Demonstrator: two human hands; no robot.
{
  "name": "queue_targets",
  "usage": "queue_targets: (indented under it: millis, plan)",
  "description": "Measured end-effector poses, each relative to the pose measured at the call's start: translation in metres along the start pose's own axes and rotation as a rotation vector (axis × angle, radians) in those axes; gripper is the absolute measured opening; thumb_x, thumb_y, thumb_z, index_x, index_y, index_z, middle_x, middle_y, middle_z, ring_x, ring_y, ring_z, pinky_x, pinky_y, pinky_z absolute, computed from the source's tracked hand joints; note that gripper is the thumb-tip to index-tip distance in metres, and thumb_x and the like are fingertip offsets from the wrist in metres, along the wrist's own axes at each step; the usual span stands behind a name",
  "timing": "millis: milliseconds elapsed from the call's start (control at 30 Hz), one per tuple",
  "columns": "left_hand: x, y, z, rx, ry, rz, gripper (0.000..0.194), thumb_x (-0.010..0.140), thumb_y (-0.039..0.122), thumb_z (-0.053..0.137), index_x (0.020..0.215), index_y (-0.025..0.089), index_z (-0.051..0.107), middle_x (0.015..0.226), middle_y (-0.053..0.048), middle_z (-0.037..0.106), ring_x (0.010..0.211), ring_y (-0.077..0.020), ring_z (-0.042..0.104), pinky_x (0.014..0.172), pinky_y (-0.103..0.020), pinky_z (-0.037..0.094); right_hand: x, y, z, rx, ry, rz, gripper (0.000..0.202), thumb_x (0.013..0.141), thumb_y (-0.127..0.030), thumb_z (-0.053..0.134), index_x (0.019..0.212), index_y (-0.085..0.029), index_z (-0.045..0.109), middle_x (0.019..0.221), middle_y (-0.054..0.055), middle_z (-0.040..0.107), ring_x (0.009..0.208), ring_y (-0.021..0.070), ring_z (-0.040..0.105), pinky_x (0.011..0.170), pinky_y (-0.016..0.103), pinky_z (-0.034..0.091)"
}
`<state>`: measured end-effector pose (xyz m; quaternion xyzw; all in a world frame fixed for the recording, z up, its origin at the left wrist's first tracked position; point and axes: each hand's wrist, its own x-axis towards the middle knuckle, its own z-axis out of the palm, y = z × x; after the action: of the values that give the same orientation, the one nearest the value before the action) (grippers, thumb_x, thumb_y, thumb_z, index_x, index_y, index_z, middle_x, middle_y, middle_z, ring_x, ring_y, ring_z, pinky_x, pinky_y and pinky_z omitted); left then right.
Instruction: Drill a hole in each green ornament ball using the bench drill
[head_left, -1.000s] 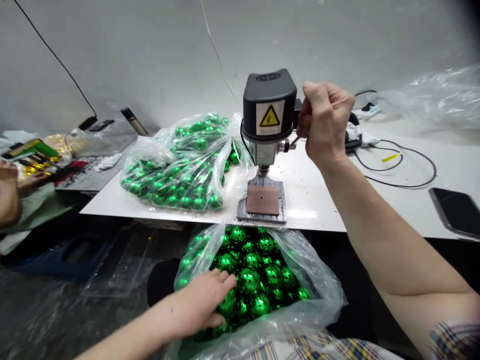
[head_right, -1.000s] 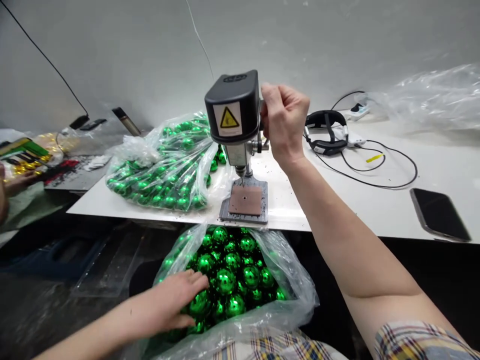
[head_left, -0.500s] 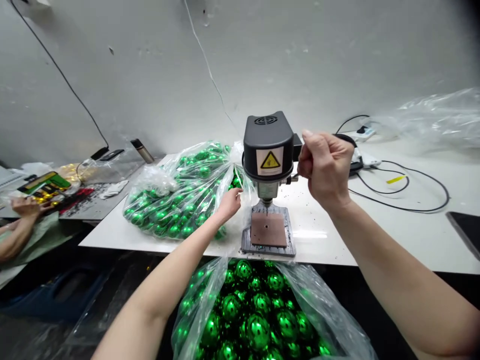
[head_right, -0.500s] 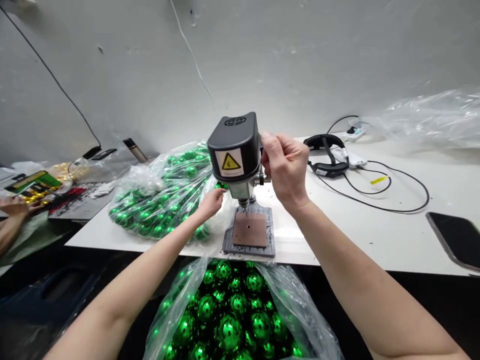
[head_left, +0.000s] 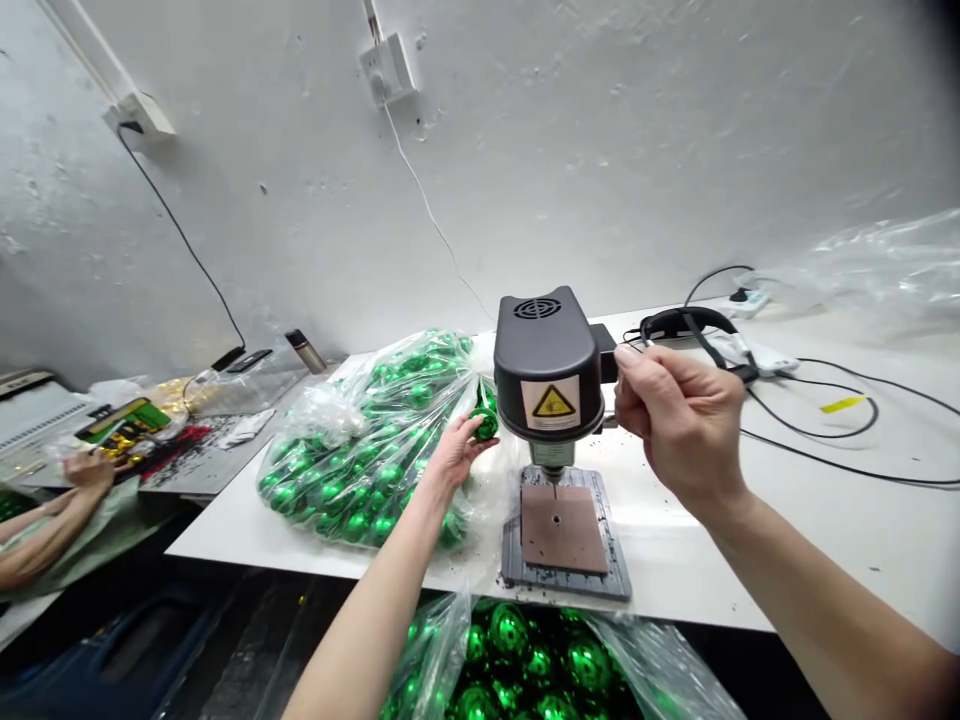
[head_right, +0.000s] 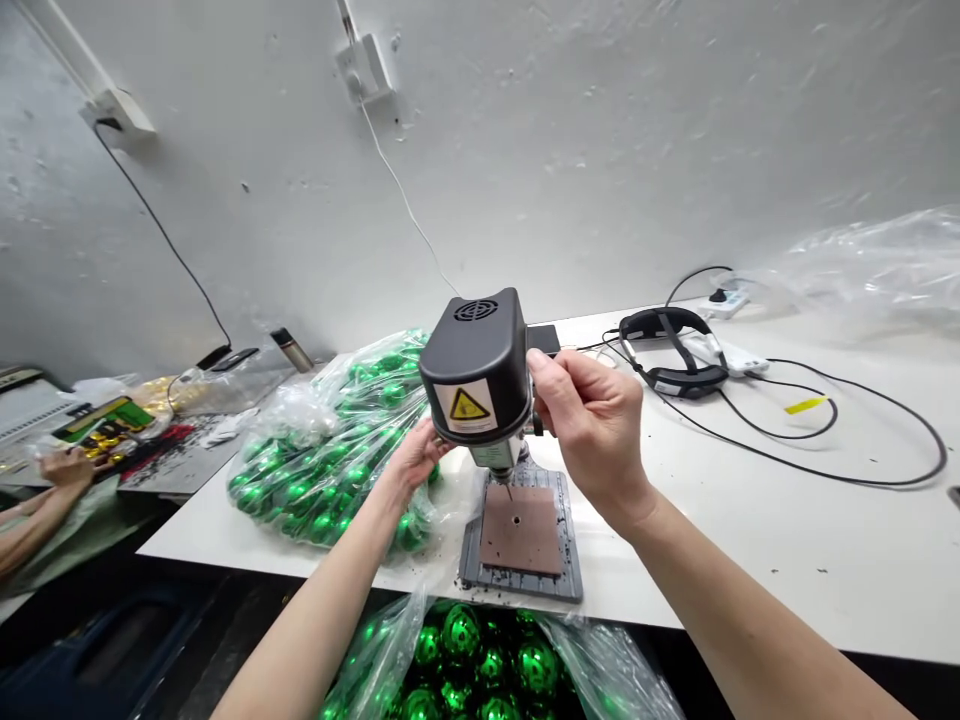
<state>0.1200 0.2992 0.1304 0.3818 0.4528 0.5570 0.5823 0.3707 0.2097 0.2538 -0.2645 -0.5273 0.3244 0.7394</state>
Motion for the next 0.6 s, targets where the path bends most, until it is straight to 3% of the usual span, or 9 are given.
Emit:
queue_targets:
  millis: [100, 267, 433, 600]
  plan:
    - [-0.035, 0.007, -0.002, -0.326, -0.034, -0.168, 0.030, 0.079, 0.028, 0.077, 0.100, 0.012, 0.063, 0.102, -0.011, 0.072, 0.096, -0.0232, 0.070, 0.095, -0.042, 0.057, -0.001, 0.002, 0.000, -0.016, 0.009, -0.011, 0.042, 0.089, -0.030, 0.068, 0.052, -0.017, 0.051, 0.046, -0.004, 0.039, 0.041, 0.0061, 0.034, 0.037, 0.024, 0.024]
    - [-0.079, 0.001, -0.002, -0.430, -0.038, -0.265, 0.034, 0.083, 0.020, 0.075, 0.112, 0.006, 0.062, 0.110, -0.017, 0.071, 0.104, -0.0266, 0.071, 0.100, -0.041, 0.057, -0.001, 0.002, 0.000, -0.024, 0.023, -0.013, 0.042, 0.089, -0.031, 0.067, 0.053, -0.017, 0.051, 0.046, -0.005, 0.039, 0.040, 0.0055, 0.033, 0.037, 0.023, 0.024]
    - [-0.095, -0.011, -0.003, -0.452, -0.046, -0.283, 0.049, 0.082, 0.023, 0.077, 0.125, 0.013, 0.057, 0.112, -0.015, 0.071, 0.103, -0.0273, 0.071, 0.087, -0.036, 0.060, -0.001, 0.001, -0.002, -0.064, 0.008, -0.023, 0.045, 0.088, -0.033, 0.067, 0.050, -0.017, 0.047, 0.044, -0.005, 0.041, 0.039, 0.0058, 0.035, 0.036, 0.023, 0.025]
    - [-0.105, -0.014, -0.006, -0.366, -0.019, -0.234, 0.043, 0.076, 0.030, 0.083, 0.112, 0.016, 0.064, 0.100, -0.008, 0.072, 0.082, -0.0170, 0.070, 0.071, -0.026, 0.057, 0.000, -0.001, 0.000, -0.088, -0.011, -0.040, 0.046, 0.088, -0.031, 0.065, 0.049, -0.017, 0.047, 0.044, -0.005, 0.041, 0.039, 0.0053, 0.034, 0.037, 0.022, 0.026]
